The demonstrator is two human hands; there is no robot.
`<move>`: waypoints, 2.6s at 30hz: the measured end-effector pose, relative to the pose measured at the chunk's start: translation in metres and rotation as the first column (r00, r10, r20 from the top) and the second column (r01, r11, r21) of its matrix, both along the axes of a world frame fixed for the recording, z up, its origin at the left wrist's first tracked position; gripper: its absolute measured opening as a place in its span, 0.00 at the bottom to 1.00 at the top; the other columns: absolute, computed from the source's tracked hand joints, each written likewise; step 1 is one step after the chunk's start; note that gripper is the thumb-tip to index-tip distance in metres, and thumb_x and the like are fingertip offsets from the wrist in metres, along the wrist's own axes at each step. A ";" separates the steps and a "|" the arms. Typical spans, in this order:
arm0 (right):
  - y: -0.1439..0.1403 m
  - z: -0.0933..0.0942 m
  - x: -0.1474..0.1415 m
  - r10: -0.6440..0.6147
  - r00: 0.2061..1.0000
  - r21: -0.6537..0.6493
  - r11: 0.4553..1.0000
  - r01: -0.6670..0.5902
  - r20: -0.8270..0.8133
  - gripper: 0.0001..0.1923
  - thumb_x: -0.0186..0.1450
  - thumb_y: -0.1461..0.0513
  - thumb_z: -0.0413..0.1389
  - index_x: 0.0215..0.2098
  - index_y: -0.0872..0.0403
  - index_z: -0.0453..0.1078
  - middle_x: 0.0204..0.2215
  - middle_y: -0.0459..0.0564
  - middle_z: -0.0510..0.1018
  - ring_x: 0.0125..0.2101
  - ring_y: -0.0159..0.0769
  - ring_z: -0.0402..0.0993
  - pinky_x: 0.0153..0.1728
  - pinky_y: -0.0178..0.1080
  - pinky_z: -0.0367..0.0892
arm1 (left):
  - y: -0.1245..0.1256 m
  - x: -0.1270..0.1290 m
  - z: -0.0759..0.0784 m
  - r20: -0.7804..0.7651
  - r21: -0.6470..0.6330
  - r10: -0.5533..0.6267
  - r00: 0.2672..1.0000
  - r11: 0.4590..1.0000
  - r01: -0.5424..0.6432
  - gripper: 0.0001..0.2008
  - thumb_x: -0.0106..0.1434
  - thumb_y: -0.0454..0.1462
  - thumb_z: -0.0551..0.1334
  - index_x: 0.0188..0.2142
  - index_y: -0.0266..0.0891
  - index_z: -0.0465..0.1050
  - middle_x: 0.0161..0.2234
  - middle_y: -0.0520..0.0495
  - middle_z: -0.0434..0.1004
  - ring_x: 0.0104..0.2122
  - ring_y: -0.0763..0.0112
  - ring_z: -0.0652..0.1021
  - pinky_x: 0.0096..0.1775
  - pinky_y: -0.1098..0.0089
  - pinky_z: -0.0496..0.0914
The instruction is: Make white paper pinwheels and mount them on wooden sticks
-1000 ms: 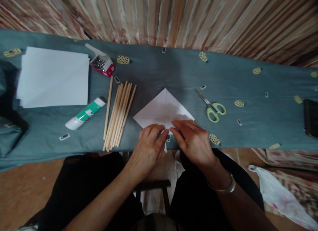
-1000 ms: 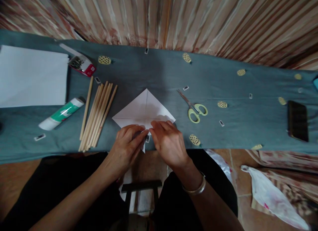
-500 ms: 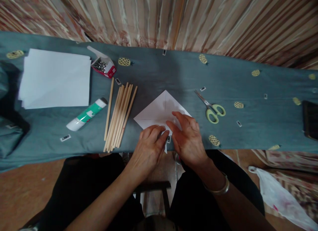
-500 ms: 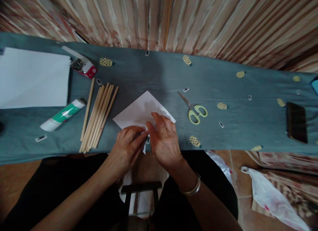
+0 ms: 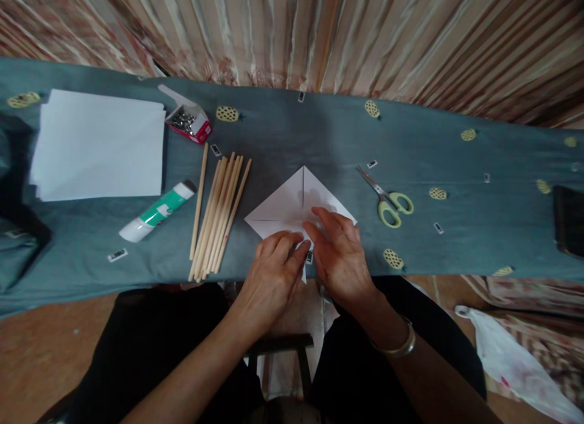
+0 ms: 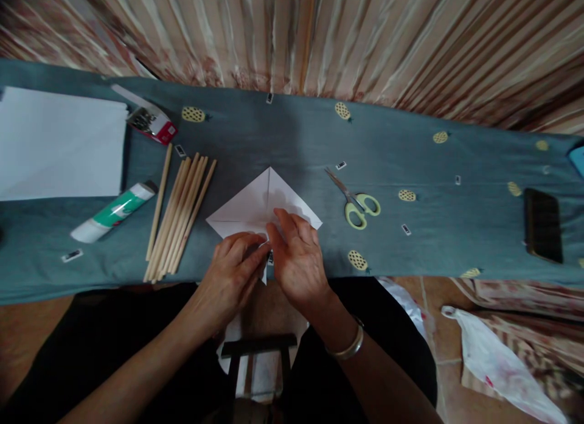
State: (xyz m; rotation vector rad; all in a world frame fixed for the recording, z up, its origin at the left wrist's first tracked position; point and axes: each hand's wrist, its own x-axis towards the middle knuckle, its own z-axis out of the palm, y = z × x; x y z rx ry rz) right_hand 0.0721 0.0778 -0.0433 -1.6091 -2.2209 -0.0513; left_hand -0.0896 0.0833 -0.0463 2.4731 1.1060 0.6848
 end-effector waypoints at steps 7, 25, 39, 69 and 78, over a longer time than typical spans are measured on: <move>0.000 -0.003 -0.003 -0.012 1.000 -0.007 1.000 0.012 0.020 0.15 0.71 0.66 0.45 0.52 0.51 0.68 0.55 0.55 0.71 0.54 0.46 0.65 0.51 0.50 0.65 | 0.001 -0.001 0.002 -0.007 -0.017 -0.006 1.000 1.000 0.005 0.15 0.67 0.31 0.54 0.52 0.31 0.67 0.48 0.37 0.71 0.50 0.57 0.68 0.48 0.57 0.70; 0.056 0.005 0.035 -0.102 0.950 -0.125 0.990 0.068 -0.295 0.23 0.68 0.61 0.47 0.59 0.62 0.63 0.56 0.63 0.71 0.58 0.48 0.65 0.58 0.54 0.62 | 0.005 -0.002 0.004 -0.023 -0.089 -0.006 1.000 0.996 0.004 0.15 0.66 0.31 0.55 0.52 0.33 0.71 0.47 0.37 0.72 0.49 0.55 0.69 0.46 0.55 0.69; 0.076 0.001 0.040 -0.161 0.946 -0.105 0.985 0.137 -0.282 0.23 0.63 0.58 0.55 0.55 0.58 0.68 0.52 0.61 0.76 0.52 0.48 0.71 0.53 0.52 0.66 | 0.005 -0.004 0.007 0.030 -0.115 0.026 0.999 0.993 -0.023 0.19 0.64 0.37 0.61 0.53 0.34 0.67 0.47 0.38 0.71 0.48 0.55 0.70 0.47 0.54 0.68; 0.022 0.013 0.048 -0.624 0.104 -0.627 0.779 0.010 -0.775 0.26 0.45 0.55 0.70 0.40 0.54 0.72 0.23 0.43 0.80 0.21 0.31 0.75 0.18 0.30 0.67 | 0.026 -0.041 0.018 -0.025 0.120 0.253 0.967 0.961 -0.249 0.30 0.61 0.32 0.58 0.62 0.39 0.54 0.53 0.38 0.67 0.55 0.52 0.67 0.55 0.52 0.62; 0.013 0.006 0.054 -0.422 0.588 -0.364 0.905 0.221 -0.690 0.24 0.59 0.56 0.61 0.53 0.52 0.69 0.47 0.56 0.78 0.43 0.43 0.78 0.42 0.47 0.77 | 0.020 -0.040 0.007 -0.068 0.037 0.238 0.969 0.971 -0.236 0.28 0.63 0.34 0.56 0.62 0.38 0.54 0.54 0.37 0.67 0.55 0.52 0.68 0.55 0.49 0.65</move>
